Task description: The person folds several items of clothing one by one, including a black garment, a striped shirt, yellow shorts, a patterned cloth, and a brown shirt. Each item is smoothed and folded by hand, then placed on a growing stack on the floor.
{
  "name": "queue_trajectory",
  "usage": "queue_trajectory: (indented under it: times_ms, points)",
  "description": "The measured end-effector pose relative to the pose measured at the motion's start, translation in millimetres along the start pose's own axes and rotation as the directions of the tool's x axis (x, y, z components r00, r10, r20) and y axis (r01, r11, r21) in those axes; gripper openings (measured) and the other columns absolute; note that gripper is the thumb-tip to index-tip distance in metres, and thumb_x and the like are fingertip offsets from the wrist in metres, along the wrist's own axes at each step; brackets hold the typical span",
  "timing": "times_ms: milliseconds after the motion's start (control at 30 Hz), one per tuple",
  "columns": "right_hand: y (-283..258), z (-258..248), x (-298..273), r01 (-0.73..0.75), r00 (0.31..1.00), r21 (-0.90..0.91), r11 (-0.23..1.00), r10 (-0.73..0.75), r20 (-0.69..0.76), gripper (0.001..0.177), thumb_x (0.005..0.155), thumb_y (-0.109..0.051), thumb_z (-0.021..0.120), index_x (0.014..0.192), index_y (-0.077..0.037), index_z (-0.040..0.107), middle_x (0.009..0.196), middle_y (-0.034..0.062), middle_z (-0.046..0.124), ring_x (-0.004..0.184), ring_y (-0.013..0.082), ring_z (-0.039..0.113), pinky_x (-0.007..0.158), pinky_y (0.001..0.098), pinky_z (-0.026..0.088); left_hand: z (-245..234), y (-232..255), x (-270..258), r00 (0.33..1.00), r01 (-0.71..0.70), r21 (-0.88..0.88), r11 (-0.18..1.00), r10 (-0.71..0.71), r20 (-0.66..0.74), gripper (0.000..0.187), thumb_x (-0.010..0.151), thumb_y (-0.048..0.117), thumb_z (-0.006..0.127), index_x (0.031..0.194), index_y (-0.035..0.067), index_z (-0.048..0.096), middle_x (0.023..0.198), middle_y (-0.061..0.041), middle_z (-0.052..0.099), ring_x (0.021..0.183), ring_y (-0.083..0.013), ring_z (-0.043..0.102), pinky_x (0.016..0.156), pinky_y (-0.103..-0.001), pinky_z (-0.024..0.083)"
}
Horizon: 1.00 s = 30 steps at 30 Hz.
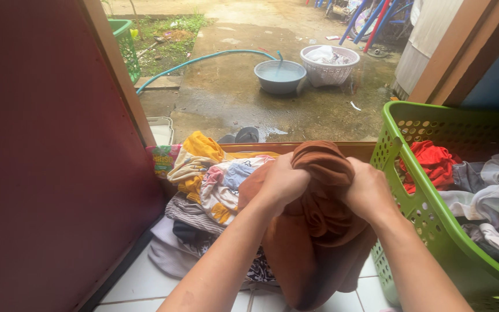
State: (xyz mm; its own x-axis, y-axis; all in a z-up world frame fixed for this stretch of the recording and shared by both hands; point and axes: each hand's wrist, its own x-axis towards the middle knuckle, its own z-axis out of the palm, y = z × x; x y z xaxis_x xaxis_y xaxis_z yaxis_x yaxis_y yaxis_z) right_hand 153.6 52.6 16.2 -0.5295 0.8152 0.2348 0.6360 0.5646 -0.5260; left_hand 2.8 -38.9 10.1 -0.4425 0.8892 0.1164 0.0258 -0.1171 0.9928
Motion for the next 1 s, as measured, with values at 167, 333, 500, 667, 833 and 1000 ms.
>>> queue_trajectory:
  times_ms: [167, 333, 500, 667, 833, 1000]
  points:
    - [5.3, 16.3, -3.5, -0.072, 0.962, 0.109, 0.991, 0.098, -0.253, 0.02, 0.091, -0.02, 0.074, 0.107, -0.01, 0.074, 0.102, 0.0192, 0.076, 0.099, 0.036, 0.073, 0.086, 0.0445, 0.056, -6.6, 9.2, -9.8, 0.972, 0.097, 0.032, 0.995, -0.102, 0.213, 0.037, 0.07, 0.009, 0.081, 0.106, 0.002, 0.076, 0.095, -0.009, 0.078, 0.086, -0.0208, 0.073, 0.078, -0.036, 0.059]
    - [-4.9, 7.8, -9.8, 0.183, 0.928, 0.243, 0.953, -0.086, -0.362, 0.032, 0.082, -0.007, 0.075, 0.113, -0.008, 0.071, 0.104, 0.0164, 0.075, 0.097, 0.0318, 0.074, 0.084, 0.0417, 0.056, -1.9, 12.2, -12.5, 1.0, 0.008, 0.594, 0.804, 0.003, -0.018, 0.028, 0.077, 0.018, 0.074, 0.1, 0.004, 0.08, 0.095, -0.019, 0.077, 0.091, -0.0296, 0.073, 0.083, -0.037, 0.055]
    - [-22.0, -10.2, -25.4, 0.076, 0.976, 0.234, 0.969, -0.024, -0.218, 0.041, 0.078, -0.009, 0.079, 0.118, -0.009, 0.067, 0.106, 0.0149, 0.076, 0.098, 0.0278, 0.074, 0.083, 0.0396, 0.056, 1.8, 18.7, -17.1, 0.996, 0.026, 0.304, 0.952, -0.001, -0.084, 0.032, 0.083, 0.014, 0.059, 0.11, 0.005, 0.075, 0.102, -0.016, 0.077, 0.099, -0.027, 0.071, 0.087, -0.037, 0.054]
    - [-24.6, -15.4, -39.5, -0.091, 0.995, 0.152, 0.984, 0.097, -0.033, 0.042, 0.083, -0.009, 0.074, 0.124, -0.012, 0.067, 0.112, 0.0154, 0.075, 0.106, 0.0266, 0.07, 0.091, 0.0386, 0.053, -9.3, 29.3, -32.0, 0.952, 0.288, -0.11, 0.951, -0.272, 0.137, 0.036, 0.092, 0.021, 0.061, 0.123, 0.006, 0.068, 0.115, -0.006, 0.072, 0.108, -0.0195, 0.066, 0.093, -0.037, 0.052]
    - [-32.0, -10.0, -45.8, -0.23, 0.964, 0.606, 0.762, 0.09, 0.252, 0.038, 0.088, -0.005, 0.062, 0.125, -0.007, 0.07, 0.117, 0.0097, 0.077, 0.109, 0.0212, 0.069, 0.094, 0.0369, 0.054, -31.1, 30.7, -48.8, 0.923, 0.362, -0.267, 0.893, -0.303, 0.238, 0.038, 0.088, 0.019, 0.061, 0.123, 0.005, 0.068, 0.112, -0.009, 0.073, 0.104, -0.0209, 0.069, 0.092, -0.04, 0.055]
    - [-26.4, -19.9, -42.8, -0.437, 0.885, 0.838, 0.326, -0.01, 0.465, 0.036, 0.09, -0.01, 0.061, 0.126, -0.004, 0.065, 0.119, 0.0122, 0.074, 0.106, 0.0239, 0.07, 0.095, 0.0419, 0.056, -55.1, 23.7, -48.6, 0.947, 0.114, -0.135, 0.984, -0.066, 0.313, 0.041, 0.085, 0.011, 0.068, 0.125, 0.002, 0.068, 0.116, -0.01, 0.073, 0.106, -0.0189, 0.068, 0.094, -0.034, 0.054]
